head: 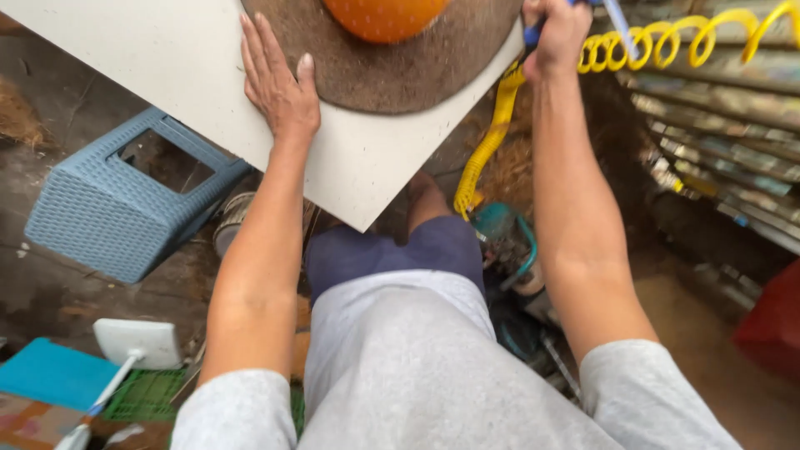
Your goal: The person uses a hot glue gun to apply glue along the edge of a circular brown mat on a white table. An orange plastic colander is placed on top of the mat during the process.
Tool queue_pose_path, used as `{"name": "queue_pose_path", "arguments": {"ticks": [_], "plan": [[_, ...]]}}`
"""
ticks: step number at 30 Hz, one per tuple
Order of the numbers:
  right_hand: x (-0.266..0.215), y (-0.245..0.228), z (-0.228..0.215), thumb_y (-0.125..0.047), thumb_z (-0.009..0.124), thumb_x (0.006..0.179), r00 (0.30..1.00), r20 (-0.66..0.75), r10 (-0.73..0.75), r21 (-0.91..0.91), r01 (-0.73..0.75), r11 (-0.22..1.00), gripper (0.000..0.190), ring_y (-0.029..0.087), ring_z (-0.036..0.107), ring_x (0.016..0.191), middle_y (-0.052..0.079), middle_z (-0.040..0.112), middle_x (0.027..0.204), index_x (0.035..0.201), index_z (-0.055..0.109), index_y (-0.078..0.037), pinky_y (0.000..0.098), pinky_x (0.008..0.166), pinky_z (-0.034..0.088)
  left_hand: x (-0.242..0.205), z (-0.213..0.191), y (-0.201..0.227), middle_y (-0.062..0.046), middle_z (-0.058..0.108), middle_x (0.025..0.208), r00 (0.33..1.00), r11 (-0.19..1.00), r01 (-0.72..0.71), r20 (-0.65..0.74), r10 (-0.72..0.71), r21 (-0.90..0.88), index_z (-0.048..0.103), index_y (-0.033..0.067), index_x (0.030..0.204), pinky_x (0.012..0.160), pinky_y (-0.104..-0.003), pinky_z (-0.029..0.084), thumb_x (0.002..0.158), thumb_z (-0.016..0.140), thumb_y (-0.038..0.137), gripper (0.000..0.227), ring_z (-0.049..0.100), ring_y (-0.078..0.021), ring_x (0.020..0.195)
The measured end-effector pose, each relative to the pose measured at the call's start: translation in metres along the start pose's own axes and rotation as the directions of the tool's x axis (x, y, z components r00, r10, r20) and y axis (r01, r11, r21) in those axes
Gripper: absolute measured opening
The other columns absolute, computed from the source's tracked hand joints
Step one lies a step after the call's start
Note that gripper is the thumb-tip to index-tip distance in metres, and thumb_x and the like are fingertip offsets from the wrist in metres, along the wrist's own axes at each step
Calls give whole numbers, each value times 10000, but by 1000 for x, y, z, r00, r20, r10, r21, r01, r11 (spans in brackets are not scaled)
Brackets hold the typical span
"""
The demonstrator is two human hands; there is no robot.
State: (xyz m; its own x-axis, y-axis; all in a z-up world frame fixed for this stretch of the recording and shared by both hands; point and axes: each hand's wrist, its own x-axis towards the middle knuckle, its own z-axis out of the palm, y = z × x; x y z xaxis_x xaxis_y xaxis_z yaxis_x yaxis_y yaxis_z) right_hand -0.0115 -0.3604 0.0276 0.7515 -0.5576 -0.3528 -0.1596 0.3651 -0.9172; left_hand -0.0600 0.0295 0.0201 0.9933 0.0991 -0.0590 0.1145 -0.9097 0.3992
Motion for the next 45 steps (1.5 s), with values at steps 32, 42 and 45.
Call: {"name": "queue_pose_path", "arguments": {"ticks": [32, 42, 45], "plan": [[-146, 3, 49, -260, 599, 990, 976, 97, -195, -413, 218, 884, 264, 163, 702, 706, 92, 704, 1006, 1101, 595, -21, 273, 580, 608, 40, 15, 11, 72, 74, 1733, 967, 980, 168, -209, -144, 106, 95, 292, 1658, 1355, -522, 166, 1111, 440, 516, 684, 147, -206, 1653], [-155, 44, 56, -294, 613, 1080, 928, 189, -321, -425, 372, 825, 510, 226, 693, 1100, 107, 545, 1352, 1501, 369, -143, 369, 987, 576, 39, 23, 5, 116, 50, 1749, 954, 985, 159, -268, -136, 66, 80, 334, 1667, 1400, -513, 160, 1131, 434, 515, 667, 135, -177, 1682], [-152, 51, 50, -361, 627, 1090, 914, 221, -339, -417, 403, 815, 545, 263, 692, 1172, 120, 487, 1456, 1526, 366, -165, 373, 1004, 601, 37, 22, 4, 129, 9, 1755, 959, 988, 126, -267, -98, 89, 26, 337, 1675, 1409, -507, 175, 1160, 437, 502, 679, 75, -169, 1691]]}}
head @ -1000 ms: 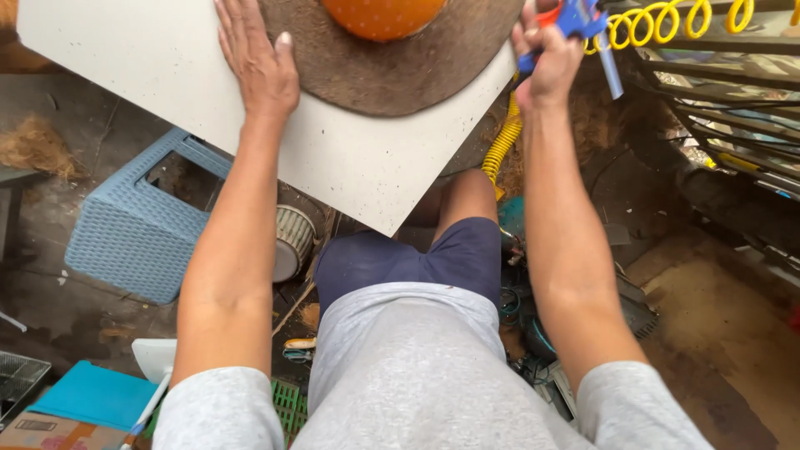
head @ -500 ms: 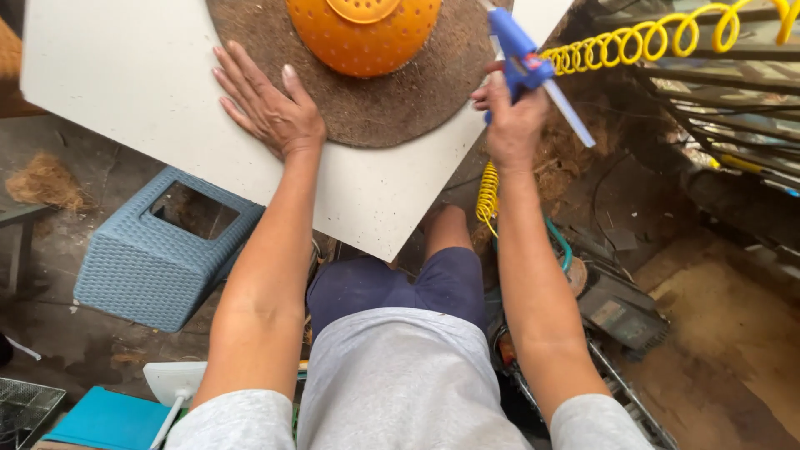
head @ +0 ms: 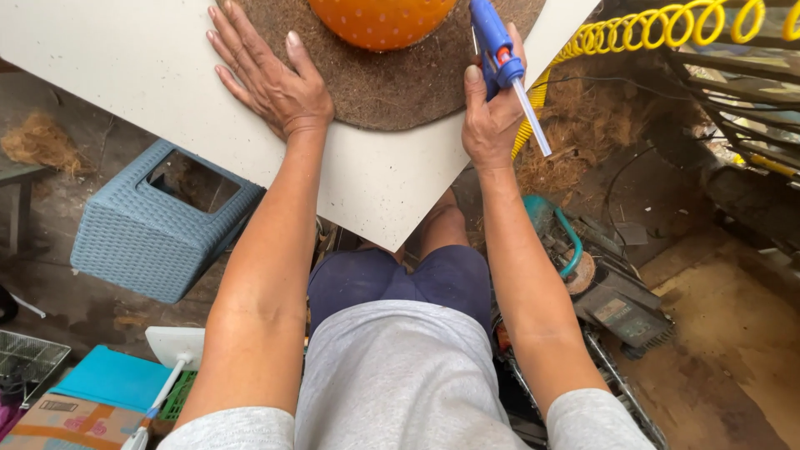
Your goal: The person uses a hot glue gun to apply glue along the edge of a circular brown mat on a white table. An orange plastic colander is placed on top of the mat during the process.
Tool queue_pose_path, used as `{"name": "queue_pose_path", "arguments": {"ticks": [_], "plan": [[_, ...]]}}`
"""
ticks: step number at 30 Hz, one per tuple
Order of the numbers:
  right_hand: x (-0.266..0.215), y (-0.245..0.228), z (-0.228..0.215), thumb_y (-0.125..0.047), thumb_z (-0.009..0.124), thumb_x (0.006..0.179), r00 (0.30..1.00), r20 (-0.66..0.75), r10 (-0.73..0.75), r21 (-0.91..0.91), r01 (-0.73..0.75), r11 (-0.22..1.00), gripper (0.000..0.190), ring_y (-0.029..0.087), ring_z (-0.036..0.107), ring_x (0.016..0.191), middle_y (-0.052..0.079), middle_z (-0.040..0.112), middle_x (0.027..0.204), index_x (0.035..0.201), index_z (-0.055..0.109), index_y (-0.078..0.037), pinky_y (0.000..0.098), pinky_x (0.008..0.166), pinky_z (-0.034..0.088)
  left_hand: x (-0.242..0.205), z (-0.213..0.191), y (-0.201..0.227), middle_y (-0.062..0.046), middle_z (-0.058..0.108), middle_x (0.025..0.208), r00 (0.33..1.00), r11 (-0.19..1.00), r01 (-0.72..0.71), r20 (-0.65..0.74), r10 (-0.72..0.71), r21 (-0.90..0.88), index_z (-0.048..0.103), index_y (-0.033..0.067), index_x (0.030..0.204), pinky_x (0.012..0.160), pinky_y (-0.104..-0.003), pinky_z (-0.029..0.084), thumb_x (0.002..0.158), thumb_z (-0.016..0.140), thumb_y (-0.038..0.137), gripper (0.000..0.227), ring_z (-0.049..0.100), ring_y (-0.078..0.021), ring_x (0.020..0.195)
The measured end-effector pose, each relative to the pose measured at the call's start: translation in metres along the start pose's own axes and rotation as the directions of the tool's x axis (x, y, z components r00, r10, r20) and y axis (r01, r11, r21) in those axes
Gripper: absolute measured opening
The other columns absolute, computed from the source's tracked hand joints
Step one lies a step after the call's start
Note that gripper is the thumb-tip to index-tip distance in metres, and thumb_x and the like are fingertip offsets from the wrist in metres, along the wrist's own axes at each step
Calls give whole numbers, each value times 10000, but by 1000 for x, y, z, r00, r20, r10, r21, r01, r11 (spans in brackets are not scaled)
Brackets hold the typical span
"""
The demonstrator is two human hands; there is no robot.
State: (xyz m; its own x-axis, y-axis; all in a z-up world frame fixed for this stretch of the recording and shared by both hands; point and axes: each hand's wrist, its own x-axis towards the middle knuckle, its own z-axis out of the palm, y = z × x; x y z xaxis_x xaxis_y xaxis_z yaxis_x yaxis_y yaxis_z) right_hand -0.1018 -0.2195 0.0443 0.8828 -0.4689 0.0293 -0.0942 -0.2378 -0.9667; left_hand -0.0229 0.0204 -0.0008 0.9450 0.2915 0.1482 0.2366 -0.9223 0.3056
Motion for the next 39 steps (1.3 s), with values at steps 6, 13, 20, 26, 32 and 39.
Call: {"name": "queue_pose_path", "arguments": {"ticks": [6, 13, 20, 26, 32, 39], "plan": [[0, 5, 1, -348, 632, 1102, 1000, 4, -6, 10, 6, 1000, 556, 261, 678, 1211, 80, 445, 1525, 1550, 344, -189, 386, 1083, 569, 0, 1, -1, 115, 14, 1756, 999, 1000, 21, 25, -22, 22, 53, 312, 1677, 1430, -484, 142, 1151, 391, 543, 666, 55, -165, 1694], [3, -1, 2, -403, 622, 1095, 1000, 13, 15, -35, -15, 999, 569, 235, 683, 1089, 112, 483, 1442, 1541, 335, -197, 389, 1075, 518, 1, -2, 0, 95, 44, 1753, 998, 997, 38, 46, -41, 63, 90, 282, 1674, 1434, -474, 156, 1148, 404, 531, 662, 80, -172, 1693], [5, -3, 3, -361, 615, 1089, 1000, 1, -7, -59, 7, 998, 528, 246, 593, 1243, 97, 466, 1486, 1510, 375, -152, 368, 1150, 462, 1, -1, 1, 98, 56, 1752, 998, 997, 39, 41, -42, 71, 95, 284, 1672, 1432, -474, 177, 1145, 394, 542, 658, 98, -169, 1693], [6, 7, 3, -385, 621, 1066, 1000, -17, -20, -77, 19, 997, 544, 267, 482, 1410, 116, 471, 1485, 1487, 400, -120, 391, 1233, 369, 1, -1, 0, 88, 70, 1750, 998, 994, 46, 45, -51, 96, 103, 275, 1668, 1430, -468, 176, 1138, 382, 555, 661, 108, -172, 1690], [7, 1, 1, -412, 600, 1079, 999, 8, -35, -69, 35, 997, 537, 270, 487, 1398, 106, 459, 1481, 1495, 392, -142, 401, 1210, 395, 2, 3, -1, 65, 75, 1745, 997, 988, 52, 56, -61, 144, 139, 260, 1662, 1430, -464, 184, 1129, 412, 544, 664, 114, -181, 1685], [8, -8, -1, -365, 596, 1077, 999, 15, -33, -124, 35, 992, 505, 308, 474, 1420, 130, 492, 1480, 1474, 403, -122, 417, 1234, 355, 2, 6, -4, 47, 66, 1747, 994, 985, 61, 77, -74, 159, 127, 240, 1666, 1430, -461, 164, 1132, 406, 550, 677, 99, -179, 1683]]}}
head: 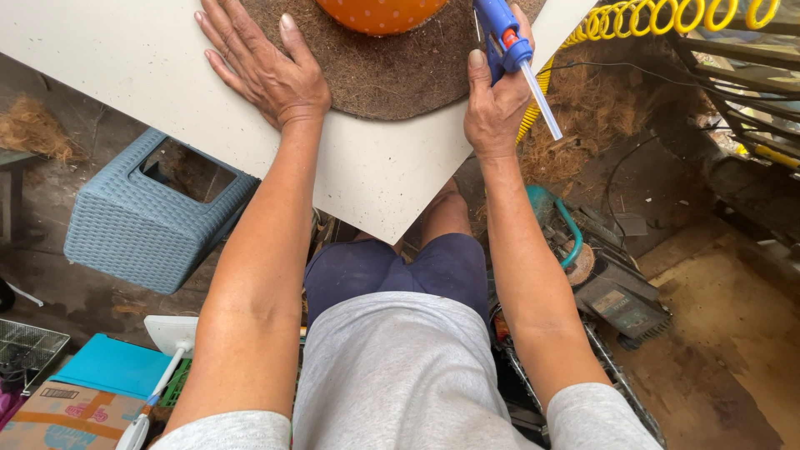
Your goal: The person uses a hot glue gun to apply glue along the edge of a circular brown mat on a white table. An orange plastic colander is placed on top of the mat during the process.
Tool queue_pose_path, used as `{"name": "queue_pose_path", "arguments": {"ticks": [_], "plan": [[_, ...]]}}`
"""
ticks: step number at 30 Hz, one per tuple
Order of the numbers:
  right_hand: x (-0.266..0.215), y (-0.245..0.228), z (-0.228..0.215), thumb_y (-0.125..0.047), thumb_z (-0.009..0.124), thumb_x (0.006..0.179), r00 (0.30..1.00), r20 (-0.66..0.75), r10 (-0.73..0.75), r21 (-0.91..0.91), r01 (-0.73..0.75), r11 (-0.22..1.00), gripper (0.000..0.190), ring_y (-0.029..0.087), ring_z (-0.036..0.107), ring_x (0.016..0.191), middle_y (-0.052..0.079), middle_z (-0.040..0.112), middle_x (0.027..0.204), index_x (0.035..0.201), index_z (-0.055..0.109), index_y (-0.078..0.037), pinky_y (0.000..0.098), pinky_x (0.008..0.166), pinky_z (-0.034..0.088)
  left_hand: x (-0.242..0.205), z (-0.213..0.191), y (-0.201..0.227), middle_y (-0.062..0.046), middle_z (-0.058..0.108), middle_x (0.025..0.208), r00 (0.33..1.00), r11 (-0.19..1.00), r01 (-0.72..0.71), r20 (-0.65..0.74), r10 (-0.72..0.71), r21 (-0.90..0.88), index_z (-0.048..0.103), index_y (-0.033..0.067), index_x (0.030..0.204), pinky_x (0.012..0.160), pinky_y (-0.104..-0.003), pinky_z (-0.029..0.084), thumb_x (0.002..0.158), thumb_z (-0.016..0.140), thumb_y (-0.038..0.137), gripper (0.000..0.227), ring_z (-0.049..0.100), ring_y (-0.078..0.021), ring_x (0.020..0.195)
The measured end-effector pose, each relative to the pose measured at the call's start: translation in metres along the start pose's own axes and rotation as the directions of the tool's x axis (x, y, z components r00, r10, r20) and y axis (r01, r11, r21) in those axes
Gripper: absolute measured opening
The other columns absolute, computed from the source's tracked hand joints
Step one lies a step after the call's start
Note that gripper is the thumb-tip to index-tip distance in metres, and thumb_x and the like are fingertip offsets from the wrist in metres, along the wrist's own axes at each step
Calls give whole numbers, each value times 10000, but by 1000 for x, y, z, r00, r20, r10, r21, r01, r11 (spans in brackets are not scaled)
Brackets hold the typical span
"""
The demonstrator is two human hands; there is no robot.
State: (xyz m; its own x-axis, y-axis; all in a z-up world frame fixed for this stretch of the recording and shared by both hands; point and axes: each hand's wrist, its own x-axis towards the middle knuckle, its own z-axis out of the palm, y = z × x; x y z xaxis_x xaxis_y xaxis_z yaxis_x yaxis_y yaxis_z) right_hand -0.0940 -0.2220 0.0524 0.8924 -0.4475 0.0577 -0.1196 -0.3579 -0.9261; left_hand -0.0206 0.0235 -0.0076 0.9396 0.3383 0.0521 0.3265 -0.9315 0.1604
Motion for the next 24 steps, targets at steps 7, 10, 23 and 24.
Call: {"name": "queue_pose_path", "arguments": {"ticks": [7, 10, 23, 24], "plan": [[-6, 11, 0, -370, 611, 1075, 1000, -2, -4, 94, 4, 996, 548, 261, 451, 1444, 110, 453, 1512, 1499, 390, -103, 398, 1252, 363, 1, -1, 1, 45, 79, 1746, 1000, 1000, 7, 3, -7, 6, 135, 238, 1663, 1427, -464, 166, 1125, 412, 562, 686, 107, -181, 1682], [-10, 7, -2, -391, 613, 1061, 999, 11, 35, 66, -35, 997, 554, 270, 460, 1429, 109, 460, 1501, 1491, 405, -111, 401, 1239, 347, 0, -4, 3, 36, 92, 1741, 999, 999, 16, 28, -17, 30, 150, 227, 1659, 1418, -456, 175, 1123, 418, 559, 685, 123, -184, 1676], [-15, 3, -3, -428, 589, 1068, 997, 43, 58, 48, -60, 997, 561, 288, 446, 1437, 111, 438, 1513, 1501, 390, -132, 416, 1234, 353, 1, -6, 4, 39, 91, 1742, 1000, 999, 15, 27, -16, 34, 144, 229, 1660, 1423, -455, 176, 1131, 424, 553, 680, 124, -177, 1678], [-16, 4, -4, -427, 589, 1069, 997, 50, 64, 47, -66, 997, 552, 299, 443, 1434, 113, 436, 1508, 1497, 394, -139, 428, 1229, 353, 1, -7, 4, 39, 98, 1741, 999, 999, 20, 30, -21, 39, 153, 228, 1658, 1420, -452, 181, 1128, 438, 550, 683, 133, -176, 1676]]}}
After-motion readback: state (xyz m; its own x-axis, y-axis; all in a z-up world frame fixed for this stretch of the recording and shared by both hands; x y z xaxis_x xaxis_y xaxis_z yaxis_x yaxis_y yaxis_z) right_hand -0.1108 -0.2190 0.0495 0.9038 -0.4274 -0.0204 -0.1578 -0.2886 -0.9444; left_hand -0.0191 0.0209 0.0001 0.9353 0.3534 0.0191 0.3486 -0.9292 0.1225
